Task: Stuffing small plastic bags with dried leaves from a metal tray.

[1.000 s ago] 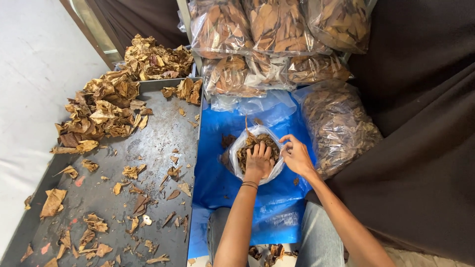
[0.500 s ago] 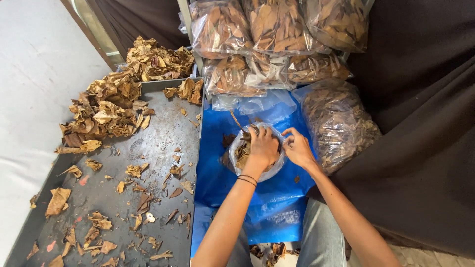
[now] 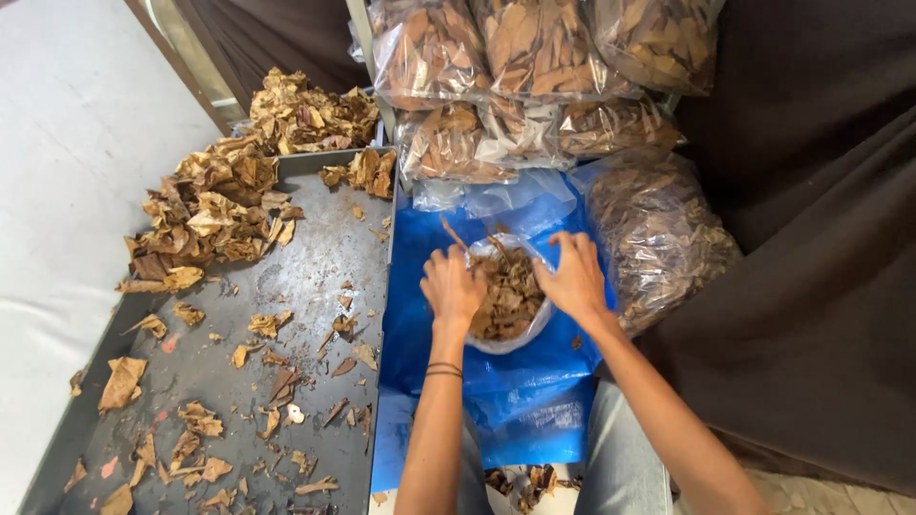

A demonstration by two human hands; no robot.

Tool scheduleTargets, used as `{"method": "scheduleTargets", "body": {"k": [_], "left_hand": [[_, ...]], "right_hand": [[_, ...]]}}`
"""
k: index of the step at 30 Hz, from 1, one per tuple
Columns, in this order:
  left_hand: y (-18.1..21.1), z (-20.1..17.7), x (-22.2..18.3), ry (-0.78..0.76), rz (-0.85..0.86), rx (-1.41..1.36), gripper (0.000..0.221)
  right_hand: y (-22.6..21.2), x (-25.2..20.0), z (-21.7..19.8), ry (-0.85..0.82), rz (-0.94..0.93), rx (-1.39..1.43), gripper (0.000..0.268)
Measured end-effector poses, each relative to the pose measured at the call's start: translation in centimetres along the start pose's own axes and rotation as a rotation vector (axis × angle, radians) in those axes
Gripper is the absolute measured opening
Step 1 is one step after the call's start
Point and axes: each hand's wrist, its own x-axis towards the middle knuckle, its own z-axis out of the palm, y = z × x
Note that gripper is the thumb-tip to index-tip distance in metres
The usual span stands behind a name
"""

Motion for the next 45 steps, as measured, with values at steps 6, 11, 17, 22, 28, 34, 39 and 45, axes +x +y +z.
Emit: {"method": "scheduleTargets", "body": {"k": [6, 11, 17, 22, 28, 34, 39, 45], "left_hand": [[-4.4, 3.3, 1.8, -0.231, -0.078, 0.003, 0.029], [-4.8, 1.9, 2.8, -0.208, -0.125, -0.100, 0.018], [-3.9, -0.9, 2.3, -0.131, -0.187, -0.273, 0.022], [-3.1, -2.1, 2.3, -0.084, -0.204, -0.366, 0.023], [-1.8, -2.8, 1.8, -0.067, -0.141, -0.360, 0.021], [-1.9, -1.9, 1.8, -0.097, -0.103, -0.349, 0.017], [-0.9, -3.4, 1.3, -0.076, -0.077, -0.398, 0.008], [-2.0, -1.0, 2.8, -0.102, -0.114, -0.332, 0.013]], "right_hand": [[-8.2, -1.9, -1.0, -0.309, -0.265, -0.184, 0.059], [-7.2, -2.4, 4.3, -0.543, -0.356, -0.381, 0.072], [-4.8, -1.5, 6.5, -0.554, -0.465, -0.448, 0.060], [-2.8, -1.2, 7.8, -0.558, -0.542, -0.500, 0.044], [1.0, 0.1, 14.5, -0.448, -0.741, -0.613, 0.038], [2.7, 1.7, 20.0, -0.499, -0.740, -0.615, 0.041], [1.4, 1.9, 19.6, -0.549, -0.685, -0.634, 0.059], [3.5, 2.7, 21.7, -0.456, -0.771, -0.685, 0.057]]}}
